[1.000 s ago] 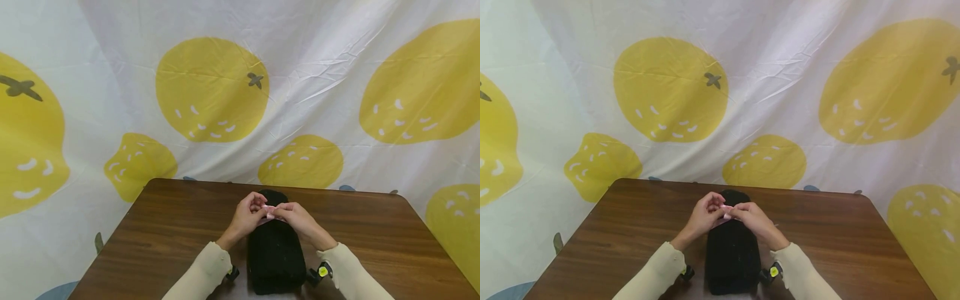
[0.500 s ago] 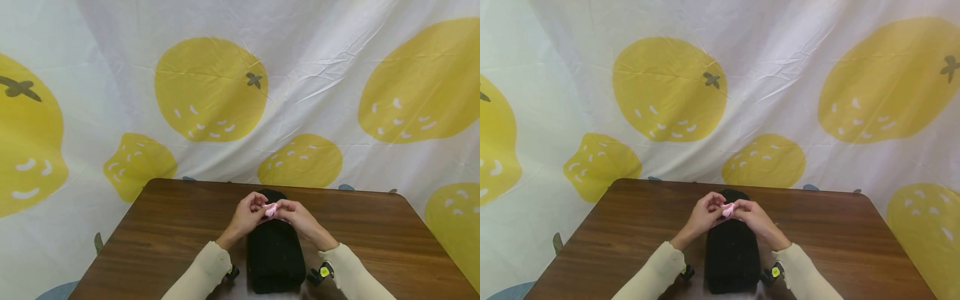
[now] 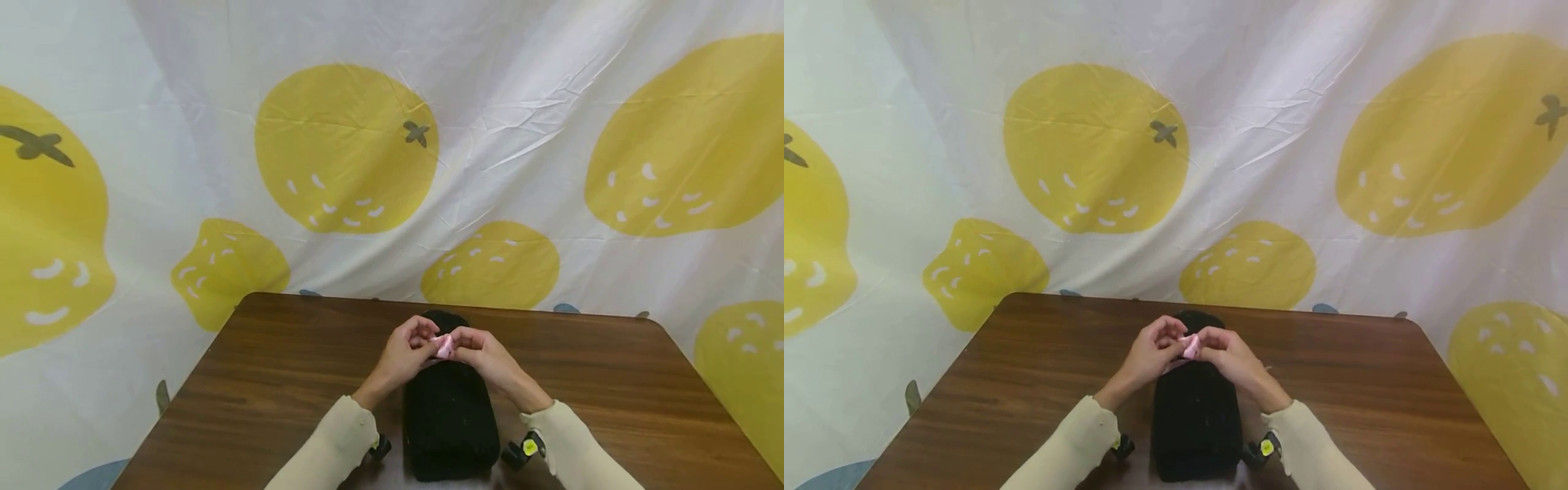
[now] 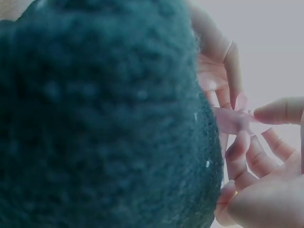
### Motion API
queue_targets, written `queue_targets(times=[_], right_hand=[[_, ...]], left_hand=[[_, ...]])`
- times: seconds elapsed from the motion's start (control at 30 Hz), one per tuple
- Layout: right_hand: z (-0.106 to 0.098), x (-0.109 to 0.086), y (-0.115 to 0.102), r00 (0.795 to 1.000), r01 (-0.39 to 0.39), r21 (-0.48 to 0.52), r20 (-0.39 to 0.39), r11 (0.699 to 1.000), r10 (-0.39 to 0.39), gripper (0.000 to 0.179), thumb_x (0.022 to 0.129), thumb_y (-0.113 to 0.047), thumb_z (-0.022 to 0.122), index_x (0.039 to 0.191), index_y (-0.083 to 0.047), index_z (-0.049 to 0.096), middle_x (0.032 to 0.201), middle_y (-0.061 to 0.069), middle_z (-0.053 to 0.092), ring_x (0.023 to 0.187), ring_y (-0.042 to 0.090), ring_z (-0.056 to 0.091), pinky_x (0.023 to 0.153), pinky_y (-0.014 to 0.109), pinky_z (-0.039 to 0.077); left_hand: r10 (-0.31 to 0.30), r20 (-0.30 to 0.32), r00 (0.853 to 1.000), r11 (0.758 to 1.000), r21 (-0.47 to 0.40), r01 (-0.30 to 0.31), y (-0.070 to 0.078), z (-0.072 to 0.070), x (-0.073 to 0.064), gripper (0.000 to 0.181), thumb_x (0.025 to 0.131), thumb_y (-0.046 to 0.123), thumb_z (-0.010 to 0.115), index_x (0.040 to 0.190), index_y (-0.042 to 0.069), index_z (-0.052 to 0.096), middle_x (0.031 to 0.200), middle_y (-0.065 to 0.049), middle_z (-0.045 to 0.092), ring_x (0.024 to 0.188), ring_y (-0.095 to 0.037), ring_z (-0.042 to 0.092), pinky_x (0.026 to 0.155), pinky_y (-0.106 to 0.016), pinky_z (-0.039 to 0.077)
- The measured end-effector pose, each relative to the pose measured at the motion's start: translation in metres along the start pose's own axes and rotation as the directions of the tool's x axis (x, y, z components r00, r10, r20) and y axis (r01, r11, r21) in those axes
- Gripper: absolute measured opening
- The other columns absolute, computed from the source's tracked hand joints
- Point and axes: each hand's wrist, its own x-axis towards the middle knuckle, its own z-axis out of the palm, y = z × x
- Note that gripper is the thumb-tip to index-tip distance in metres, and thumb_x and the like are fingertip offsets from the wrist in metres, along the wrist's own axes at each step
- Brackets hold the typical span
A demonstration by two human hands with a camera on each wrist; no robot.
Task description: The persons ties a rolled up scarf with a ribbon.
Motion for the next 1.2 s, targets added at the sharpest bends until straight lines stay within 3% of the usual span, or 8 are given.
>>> queue_targets(times=[0.23,0.5,0.7,0.87,0.97,1.07,1.2], right_hand=[[0.002,-0.001,0.0,0.998,0.014,-0.132,-0.06,0.991,-0.022,0.016,0.098,-0.009,0.06,0.106,0.004,0.064,0.097,0.013,0.065,0.084,0.019,0.06,0.079,0.028,0.051],[0.004,0.001,0.002,0.993,0.013,-0.149,-0.114,0.989,-0.03,0.014,0.095,-0.01,0.065,0.101,0.003,0.065,0.09,0.01,0.065,0.077,0.014,0.06,0.07,0.027,0.051],[0.007,0.001,0.003,0.982,-0.016,-0.173,-0.19,0.985,-0.017,0.016,0.095,-0.015,0.067,0.096,0.0,0.065,0.083,0.004,0.064,0.072,0.014,0.058,0.066,0.028,0.05],[0.007,0.002,0.006,0.973,-0.028,-0.13,-0.23,0.991,-0.003,0.02,0.097,-0.016,0.064,0.107,0.001,0.059,0.079,0.006,0.066,0.07,0.016,0.06,0.067,0.027,0.052],[0.007,0.003,0.006,0.968,-0.042,-0.122,-0.249,0.992,0.011,0.026,0.099,-0.023,0.061,0.116,-0.002,0.058,0.073,0.008,0.064,0.065,0.015,0.059,0.065,0.028,0.05],[0.008,0.004,0.004,0.962,-0.049,-0.119,-0.271,0.992,0.015,0.032,0.101,-0.03,0.058,0.121,-0.005,0.061,0.072,0.009,0.062,0.062,0.017,0.058,0.064,0.029,0.051],[0.008,0.003,0.003,0.96,-0.038,-0.106,-0.281,0.994,0.007,0.033,0.103,-0.031,0.054,0.118,-0.003,0.064,0.082,0.011,0.063,0.07,0.018,0.06,0.068,0.028,0.053]], left_hand=[[0.001,0.011,1.0,1.0,0.013,-0.001,0.002,0.001,-0.001,0.021,0.091,-0.005,0.064,0.111,-0.01,0.057,0.097,-0.025,0.061,0.075,-0.016,0.058,0.067,-0.02,0.053],[0.018,0.003,1.0,1.0,0.014,-0.018,0.002,0.002,-0.001,0.02,0.091,-0.007,0.063,0.109,-0.01,0.058,0.095,-0.023,0.062,0.077,-0.026,0.062,0.07,-0.035,0.058],[0.035,-0.002,0.999,0.997,0.073,-0.035,0.005,0.002,-0.002,0.021,0.091,-0.004,0.065,0.11,-0.01,0.058,0.095,-0.022,0.062,0.078,-0.024,0.06,0.068,-0.018,0.05],[0.033,-0.024,0.999,0.993,0.115,-0.03,-0.014,0.004,0.004,0.02,0.091,-0.001,0.067,0.109,-0.006,0.06,0.097,-0.021,0.065,0.085,-0.031,0.064,0.071,-0.018,0.05],[0.04,-0.042,0.998,0.99,0.136,-0.034,-0.025,0.005,0.007,0.02,0.091,0.004,0.069,0.109,-0.001,0.061,0.098,-0.018,0.067,0.086,-0.028,0.065,0.072,-0.02,0.051],[0.05,-0.052,0.997,0.987,0.156,-0.042,-0.028,0.004,0.008,0.02,0.091,0.012,0.072,0.107,0.004,0.064,0.096,-0.013,0.067,0.082,-0.02,0.061,0.071,-0.021,0.05],[0.058,-0.052,0.997,0.979,0.196,-0.047,-0.027,0.003,0.009,0.02,0.09,0.018,0.074,0.105,0.007,0.067,0.09,-0.008,0.067,0.074,-0.014,0.054,0.066,-0.021,0.046]])
